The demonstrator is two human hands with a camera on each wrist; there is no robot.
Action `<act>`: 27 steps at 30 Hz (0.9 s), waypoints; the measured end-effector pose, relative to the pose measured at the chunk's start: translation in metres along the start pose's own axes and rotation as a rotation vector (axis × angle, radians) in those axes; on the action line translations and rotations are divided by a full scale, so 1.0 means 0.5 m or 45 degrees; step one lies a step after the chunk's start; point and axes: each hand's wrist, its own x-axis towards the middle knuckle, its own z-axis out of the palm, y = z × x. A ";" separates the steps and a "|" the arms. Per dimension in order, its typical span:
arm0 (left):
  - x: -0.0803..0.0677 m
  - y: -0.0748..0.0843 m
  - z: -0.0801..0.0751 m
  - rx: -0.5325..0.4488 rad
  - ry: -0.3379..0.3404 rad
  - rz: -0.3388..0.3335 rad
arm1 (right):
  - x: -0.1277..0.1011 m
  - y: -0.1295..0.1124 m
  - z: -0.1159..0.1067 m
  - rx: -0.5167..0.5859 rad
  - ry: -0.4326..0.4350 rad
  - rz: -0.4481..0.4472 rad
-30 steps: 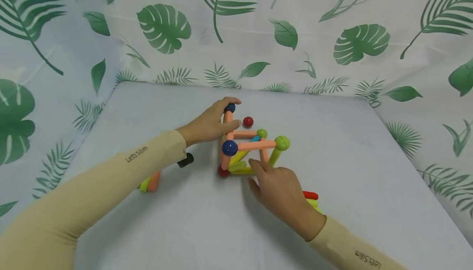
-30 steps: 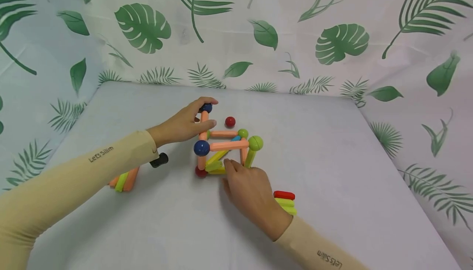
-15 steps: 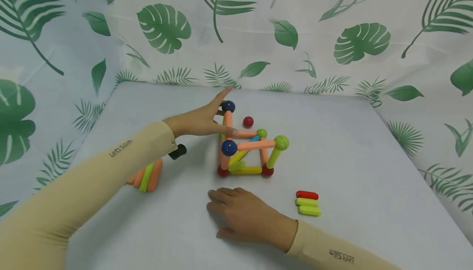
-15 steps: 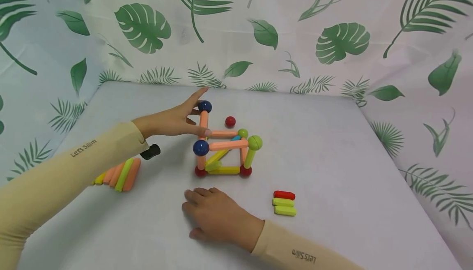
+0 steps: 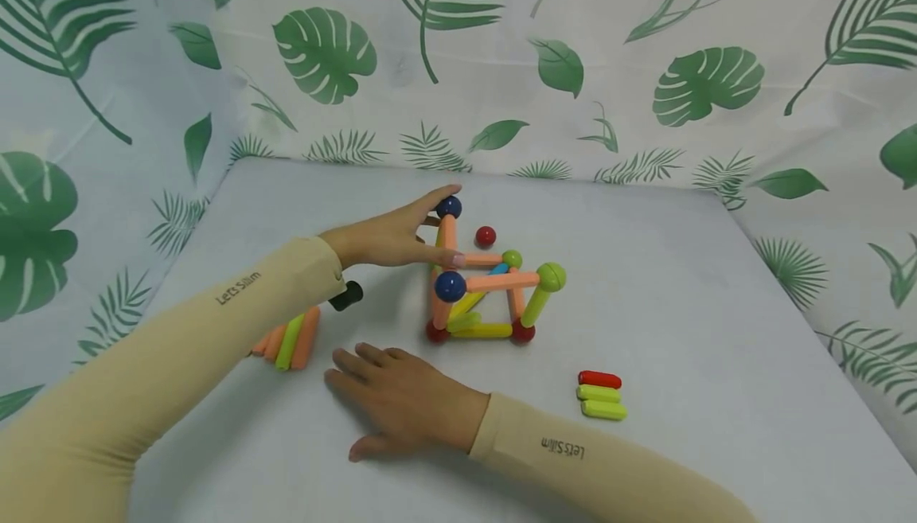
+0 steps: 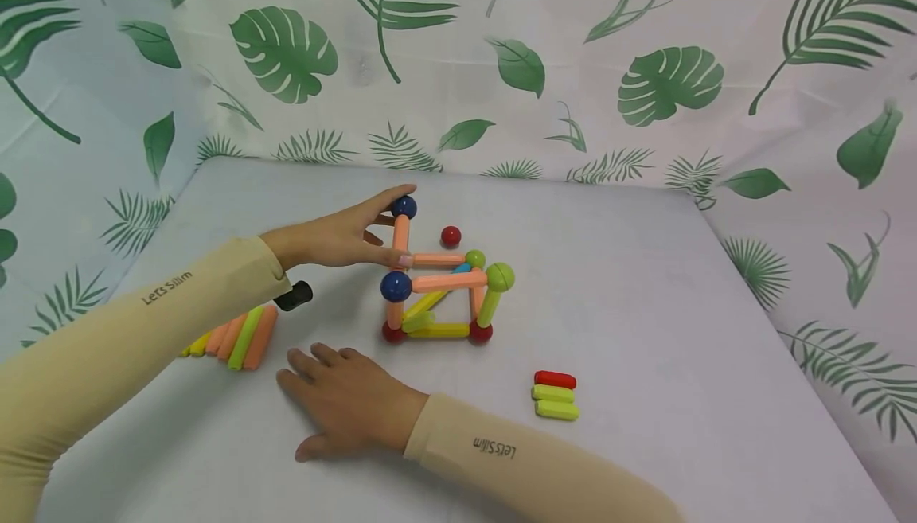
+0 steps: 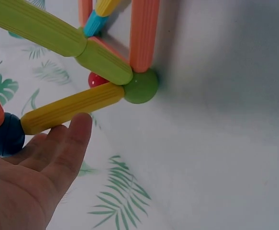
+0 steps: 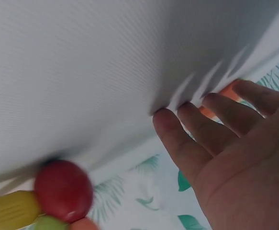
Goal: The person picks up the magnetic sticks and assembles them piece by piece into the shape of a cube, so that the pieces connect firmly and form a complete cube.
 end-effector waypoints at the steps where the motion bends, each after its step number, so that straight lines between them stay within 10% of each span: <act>1: 0.000 0.000 0.000 0.002 -0.001 0.000 | 0.010 -0.002 -0.002 0.000 0.008 -0.002; 27: 0.002 0.000 0.007 -0.001 0.003 -0.029 | 0.069 -0.005 0.003 -0.444 0.400 -0.097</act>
